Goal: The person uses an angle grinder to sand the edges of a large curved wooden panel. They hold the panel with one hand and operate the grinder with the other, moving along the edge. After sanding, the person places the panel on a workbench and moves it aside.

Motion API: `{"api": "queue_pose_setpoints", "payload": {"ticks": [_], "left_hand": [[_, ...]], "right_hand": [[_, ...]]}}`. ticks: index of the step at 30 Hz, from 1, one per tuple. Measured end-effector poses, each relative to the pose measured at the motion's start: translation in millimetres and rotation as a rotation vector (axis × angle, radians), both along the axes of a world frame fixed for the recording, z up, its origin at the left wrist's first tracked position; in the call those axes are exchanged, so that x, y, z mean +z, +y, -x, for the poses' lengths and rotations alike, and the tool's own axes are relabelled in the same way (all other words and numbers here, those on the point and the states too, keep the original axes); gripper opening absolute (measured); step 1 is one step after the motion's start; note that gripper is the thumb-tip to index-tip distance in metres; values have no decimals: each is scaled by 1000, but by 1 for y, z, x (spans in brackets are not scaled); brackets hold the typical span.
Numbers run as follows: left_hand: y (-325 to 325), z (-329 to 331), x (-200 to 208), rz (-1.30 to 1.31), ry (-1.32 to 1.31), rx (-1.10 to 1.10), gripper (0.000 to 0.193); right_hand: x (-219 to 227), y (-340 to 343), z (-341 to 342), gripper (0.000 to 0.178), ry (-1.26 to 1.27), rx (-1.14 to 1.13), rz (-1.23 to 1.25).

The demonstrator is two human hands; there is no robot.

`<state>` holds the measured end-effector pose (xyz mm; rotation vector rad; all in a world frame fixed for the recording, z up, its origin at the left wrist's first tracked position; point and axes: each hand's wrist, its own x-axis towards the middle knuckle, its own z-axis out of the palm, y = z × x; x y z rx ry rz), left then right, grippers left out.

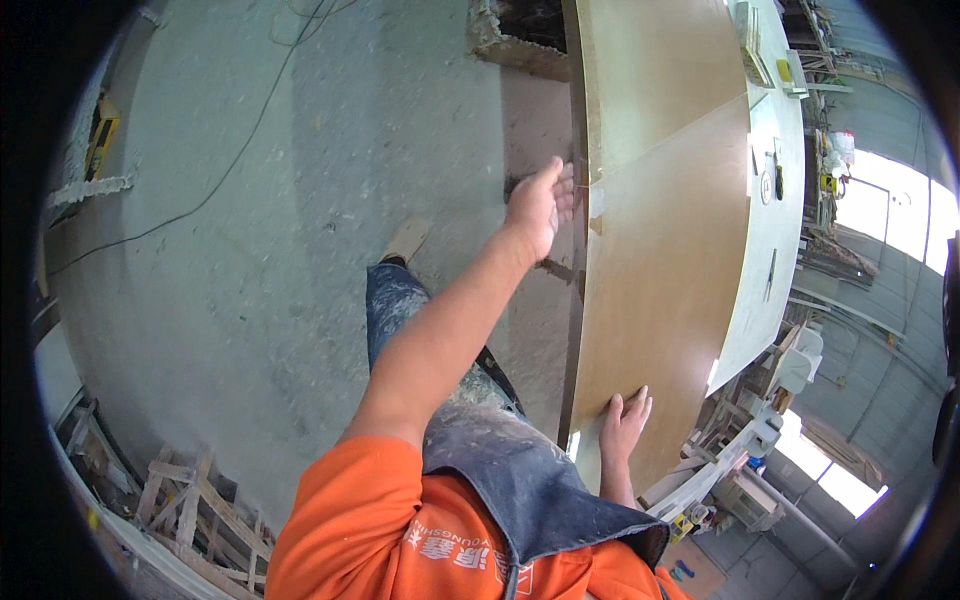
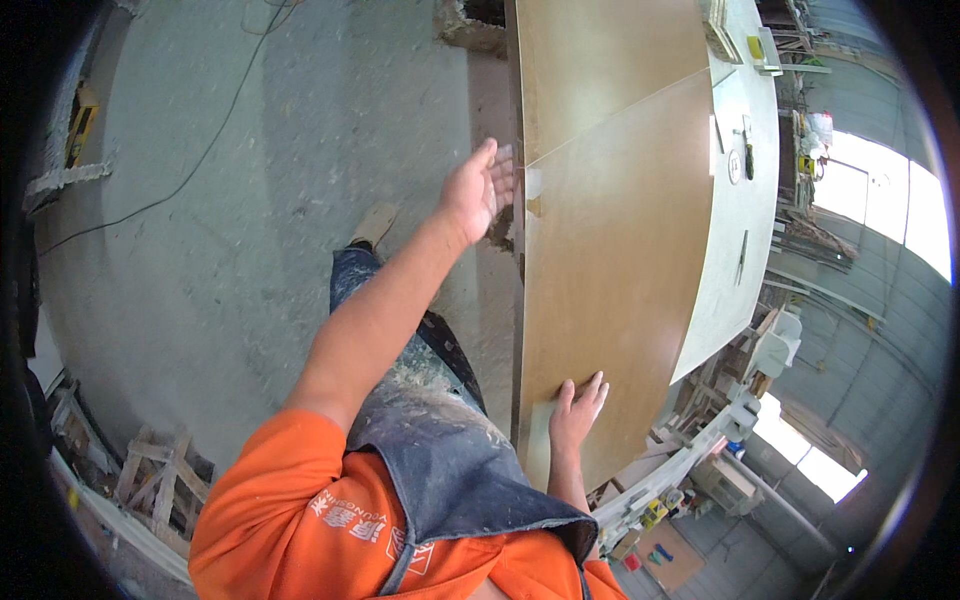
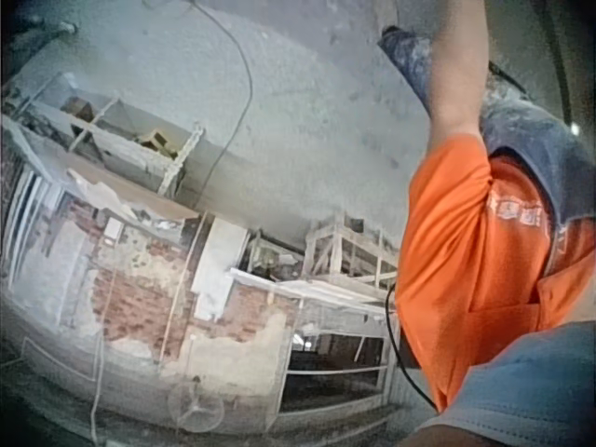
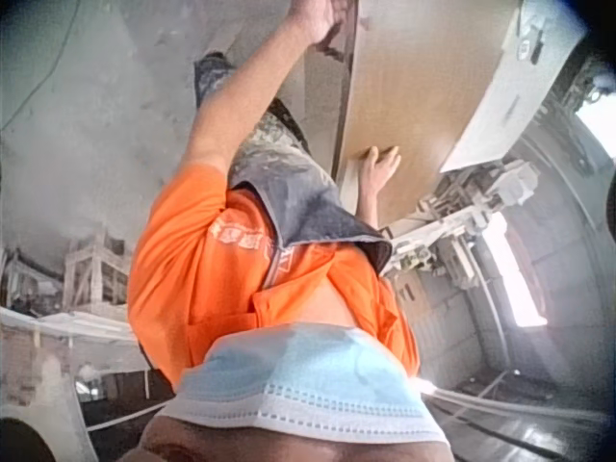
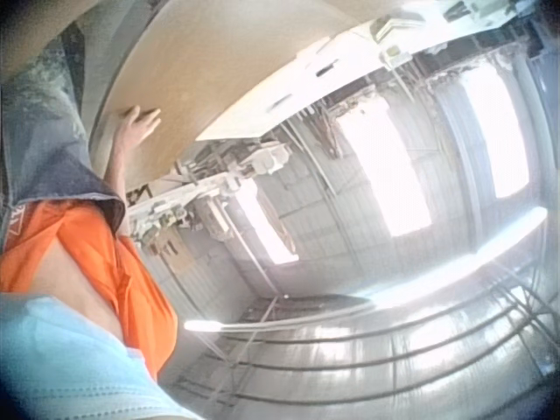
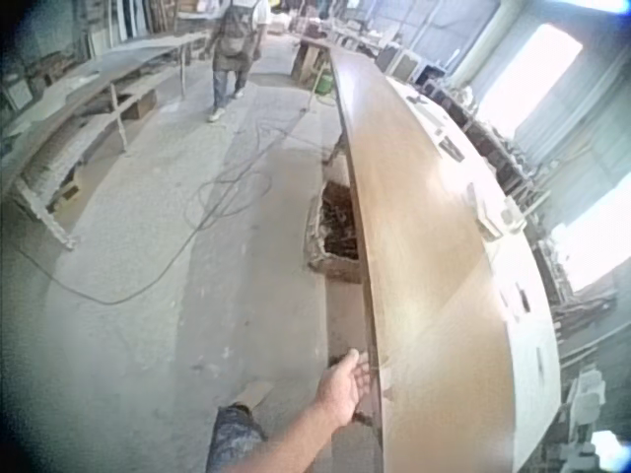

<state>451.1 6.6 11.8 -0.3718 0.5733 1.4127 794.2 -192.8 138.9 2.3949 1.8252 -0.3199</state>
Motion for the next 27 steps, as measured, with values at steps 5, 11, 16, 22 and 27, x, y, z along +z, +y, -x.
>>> {"api": "queue_pose_setpoints", "payload": {"ticks": [5,11,16,22,27], "left_hand": [[6,4,-4,60,56,-55,42],[-34,-18,4,26,22,-103,37],[-15,-2,-2,107,57,-126,41],[7,25,24,93,138,-63,38],[2,4,35,14,590,-233,54]], "right_hand": [[-2,2,1,75,-4,13,1],[-3,-1,2,74,-7,2,2],[-5,-1,3,73,-2,-5,-9],[-9,-5,2,71,-6,-13,-55],[-12,-7,7,73,22,-39,-99]]}}
